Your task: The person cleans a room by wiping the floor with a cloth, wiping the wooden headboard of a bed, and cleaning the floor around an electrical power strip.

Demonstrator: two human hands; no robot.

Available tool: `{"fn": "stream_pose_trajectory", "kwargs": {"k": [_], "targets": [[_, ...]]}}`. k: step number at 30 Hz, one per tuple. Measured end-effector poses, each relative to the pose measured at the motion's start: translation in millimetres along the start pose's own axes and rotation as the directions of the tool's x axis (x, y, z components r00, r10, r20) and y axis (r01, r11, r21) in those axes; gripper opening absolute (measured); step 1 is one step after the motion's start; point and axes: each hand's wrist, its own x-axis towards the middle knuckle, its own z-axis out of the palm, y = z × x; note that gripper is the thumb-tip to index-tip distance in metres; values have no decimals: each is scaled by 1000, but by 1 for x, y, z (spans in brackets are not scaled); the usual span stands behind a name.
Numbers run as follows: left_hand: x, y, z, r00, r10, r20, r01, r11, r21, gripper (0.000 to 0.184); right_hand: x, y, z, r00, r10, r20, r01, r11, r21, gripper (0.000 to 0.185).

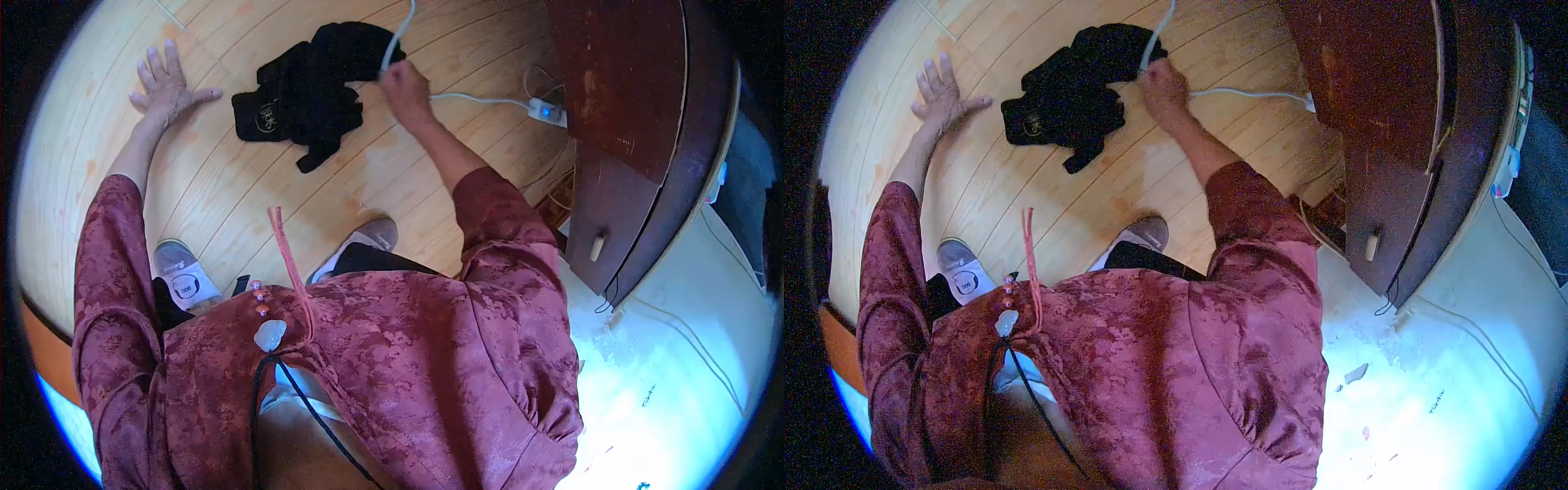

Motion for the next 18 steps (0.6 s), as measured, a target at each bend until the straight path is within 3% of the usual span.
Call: {"fn": "stream_pose_trajectory", "kwargs": {"k": [2,4,6,8,11,12,14,17,18], "targets": [[0,0,2,1000,0,-13,0,1000,-5,140,7,-30,41,991,-18,-130,41,983,177,23],[1,1,1,1000,-3,-20,2,1000,-7,140,10,-99,49,997,69,-36,-46,901,431,22],[0,1,0,1000,-6,-10,6,1000,-2,140,22,-138,82,998,51,33,-61,827,559,22],[-1,2,-3,1000,-9,4,9,1000,5,140,9,-189,78,997,-63,-45,76,726,684,24],[-1,1,2,1000,0,-18,-1,1000,-15,139,-7,-191,69,966,-220,-137,259,814,520,31],[-1,0,3,999,2,-35,-3,1000,-28,139,-11,-181,56,939,-335,-78,340,875,345,38],[-4,2,-3,1000,-6,1,6,1000,-31,139,-25,-142,37,856,-507,100,511,859,-18,53],[-4,3,-4,1000,-8,3,8,999,-41,139,-69,-118,59,912,-403,76,405,854,-327,73],[-4,3,-2,1000,-9,-4,9,999,-44,139,-75,-123,67,917,-379,124,399,859,-322,76]]}}
